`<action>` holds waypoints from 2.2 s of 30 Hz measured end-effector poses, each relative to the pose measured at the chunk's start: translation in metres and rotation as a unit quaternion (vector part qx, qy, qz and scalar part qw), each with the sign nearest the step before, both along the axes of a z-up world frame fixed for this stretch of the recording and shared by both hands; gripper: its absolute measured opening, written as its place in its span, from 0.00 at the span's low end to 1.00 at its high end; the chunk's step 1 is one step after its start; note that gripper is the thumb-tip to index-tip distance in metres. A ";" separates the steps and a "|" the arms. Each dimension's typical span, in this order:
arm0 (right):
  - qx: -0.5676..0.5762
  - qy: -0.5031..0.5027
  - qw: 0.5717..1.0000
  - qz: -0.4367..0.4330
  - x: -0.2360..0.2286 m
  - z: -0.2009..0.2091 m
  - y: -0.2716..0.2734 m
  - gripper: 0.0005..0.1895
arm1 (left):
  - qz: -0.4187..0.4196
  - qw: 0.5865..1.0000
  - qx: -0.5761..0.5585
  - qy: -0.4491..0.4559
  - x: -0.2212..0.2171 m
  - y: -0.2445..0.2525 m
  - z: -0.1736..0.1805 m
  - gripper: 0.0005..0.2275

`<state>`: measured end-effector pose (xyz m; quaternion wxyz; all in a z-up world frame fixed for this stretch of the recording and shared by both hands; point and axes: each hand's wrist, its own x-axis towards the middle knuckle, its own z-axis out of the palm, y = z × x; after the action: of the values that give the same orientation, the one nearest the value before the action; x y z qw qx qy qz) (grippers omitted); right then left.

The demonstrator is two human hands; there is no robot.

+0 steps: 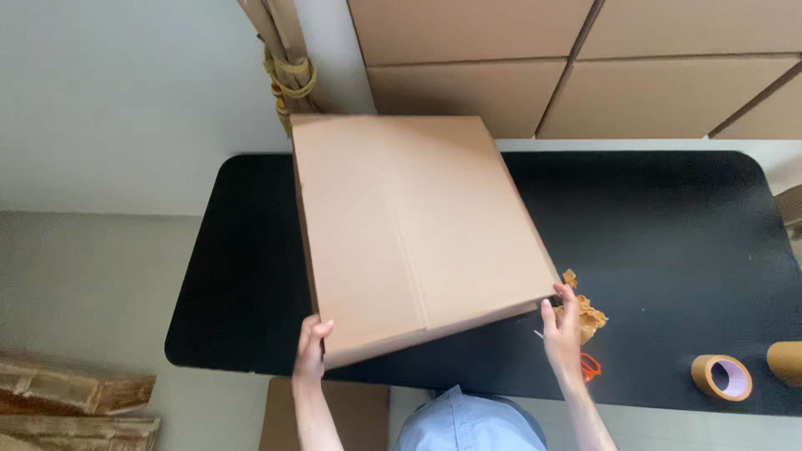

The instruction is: The person peels the packing tape off a cardboard box and unfolds it to flatten it on the table.

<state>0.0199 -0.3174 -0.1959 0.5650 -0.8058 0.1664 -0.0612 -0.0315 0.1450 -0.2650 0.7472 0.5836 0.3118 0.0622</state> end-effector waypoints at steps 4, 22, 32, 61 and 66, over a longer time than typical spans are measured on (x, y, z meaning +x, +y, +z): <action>0.042 0.010 0.999 -0.028 0.006 0.026 0.010 0.27 | -0.043 0.997 -0.060 -0.006 -0.004 0.002 -0.021 0.22; 0.151 0.053 0.987 0.003 0.040 -0.001 0.029 0.34 | -0.096 0.769 0.629 -0.065 0.062 -0.172 0.132 0.23; 0.224 0.029 0.974 -0.021 0.011 -0.069 0.020 0.34 | -0.311 0.646 0.667 -0.204 0.088 -0.293 0.087 0.42; 0.489 -0.047 0.861 -0.133 0.048 0.067 0.045 0.32 | -0.163 0.592 0.753 -0.237 0.086 -0.323 0.173 0.26; 0.233 -0.135 0.958 -0.095 0.042 0.076 0.053 0.23 | -0.157 0.650 0.680 -0.301 0.074 -0.296 0.218 0.21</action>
<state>0.0616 -0.2642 -0.1202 0.7458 -0.6166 0.1737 -0.1826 0.0426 -0.1511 -0.0472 0.1925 0.9176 -0.1564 0.3105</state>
